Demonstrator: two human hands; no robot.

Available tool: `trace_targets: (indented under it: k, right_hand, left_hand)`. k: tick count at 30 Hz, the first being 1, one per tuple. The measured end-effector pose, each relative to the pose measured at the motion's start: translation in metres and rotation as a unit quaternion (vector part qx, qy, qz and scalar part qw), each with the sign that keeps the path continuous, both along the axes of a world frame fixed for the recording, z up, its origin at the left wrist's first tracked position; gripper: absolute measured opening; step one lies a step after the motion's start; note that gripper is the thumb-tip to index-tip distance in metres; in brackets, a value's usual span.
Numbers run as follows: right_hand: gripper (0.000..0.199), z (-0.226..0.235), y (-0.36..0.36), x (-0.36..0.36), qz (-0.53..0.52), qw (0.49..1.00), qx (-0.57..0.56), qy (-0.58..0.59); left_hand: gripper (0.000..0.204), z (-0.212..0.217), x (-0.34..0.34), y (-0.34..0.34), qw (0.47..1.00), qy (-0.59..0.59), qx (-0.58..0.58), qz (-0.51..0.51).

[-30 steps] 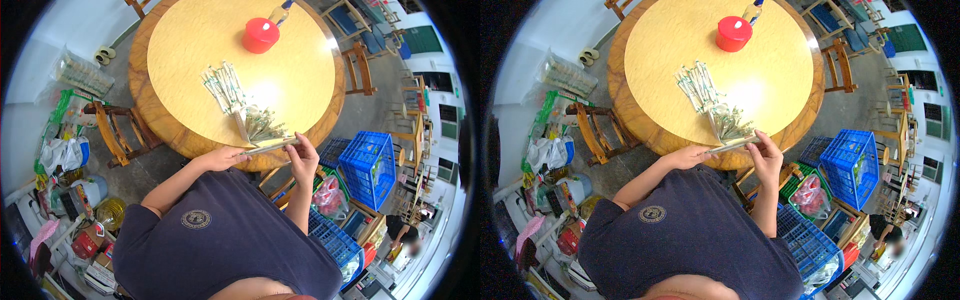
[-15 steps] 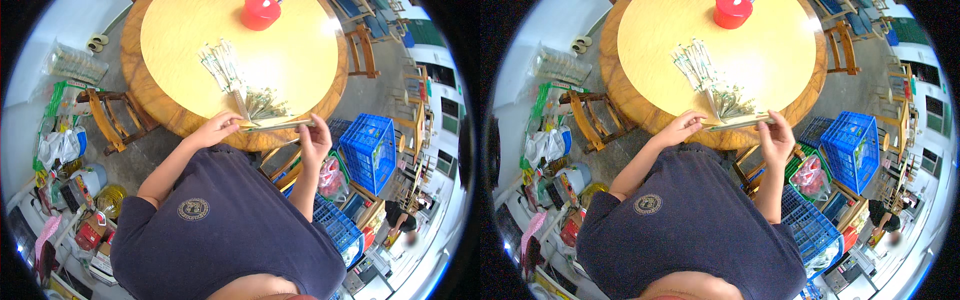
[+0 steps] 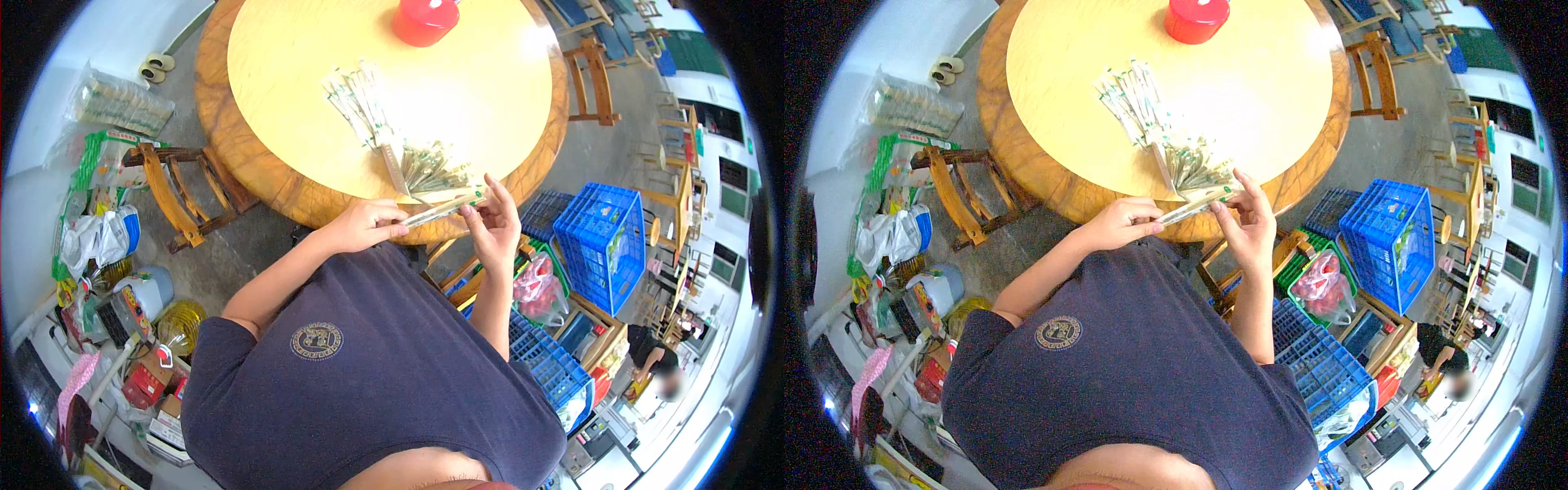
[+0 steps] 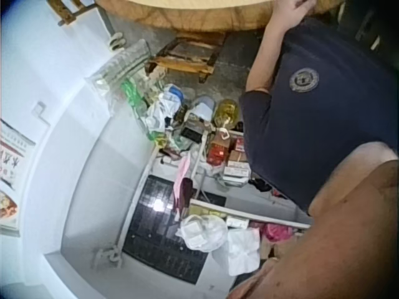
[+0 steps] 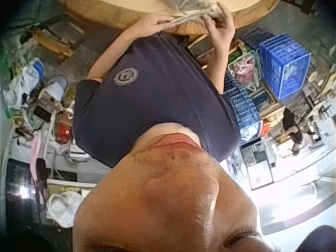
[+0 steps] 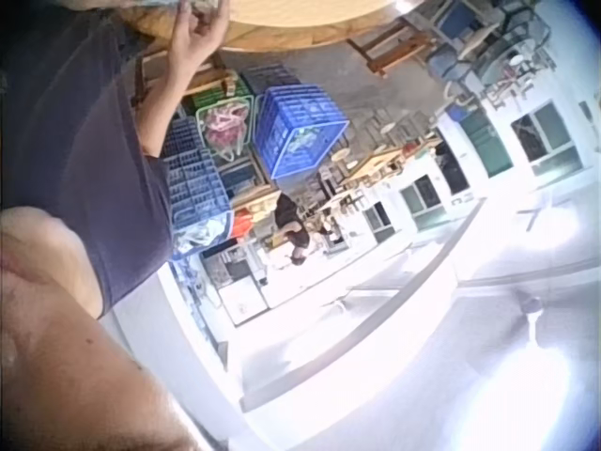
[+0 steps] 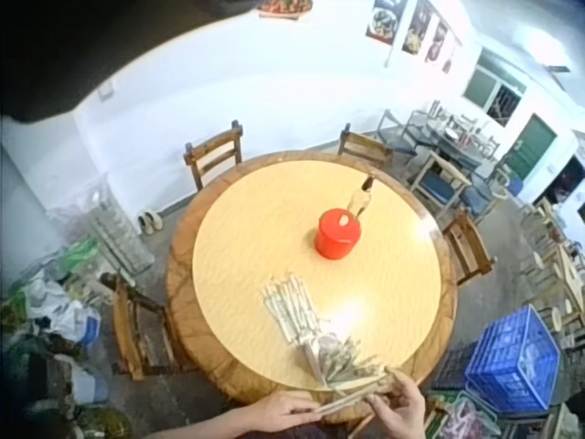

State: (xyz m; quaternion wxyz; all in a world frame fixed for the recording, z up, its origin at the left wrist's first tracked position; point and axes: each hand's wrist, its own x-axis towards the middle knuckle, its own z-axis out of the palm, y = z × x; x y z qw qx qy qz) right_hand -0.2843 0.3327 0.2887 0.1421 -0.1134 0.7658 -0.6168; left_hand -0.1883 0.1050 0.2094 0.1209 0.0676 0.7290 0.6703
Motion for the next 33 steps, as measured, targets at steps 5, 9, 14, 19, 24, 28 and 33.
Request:
trace_targets:
  k: [5, 9, 14, 19, 24, 28, 33]
  right_hand:
    - [0.056, 0.006, -0.010, -0.003, 0.000, 1.000, -0.005, 0.021]
    - [0.052, 0.006, -0.011, -0.004, -0.017, 1.000, -0.002, 0.001]
    - [0.052, 0.000, -0.011, -0.003, -0.041, 0.999, -0.028, -0.002]
    - [0.048, -0.003, -0.007, 0.001, -0.055, 0.998, -0.026, 0.031]
    - [0.044, 0.002, -0.005, -0.001, -0.060, 0.996, -0.021, 0.067]
    - [0.043, 0.007, -0.017, 0.005, -0.029, 0.998, -0.021, 0.051]
    - [0.048, 0.003, -0.030, 0.013, -0.020, 0.999, -0.026, 0.035]
  left_hand:
    - [0.017, -0.002, -0.005, 0.007, 0.999, 0.000, -0.029, 0.045]
    - [0.011, -0.008, -0.006, 0.010, 0.995, -0.008, -0.010, 0.103]
    - [0.012, -0.007, -0.003, 0.009, 0.996, -0.047, 0.004, 0.071]
    - [0.020, 0.002, -0.004, 0.009, 0.999, 0.014, -0.014, 0.050]
    - [0.023, -0.015, -0.003, 0.003, 0.997, 0.008, -0.005, 0.073]
    - [0.021, -0.018, 0.001, 0.003, 0.997, 0.039, -0.021, 0.069]
    - [0.019, -0.024, 0.008, 0.000, 0.997, 0.056, -0.013, 0.044]
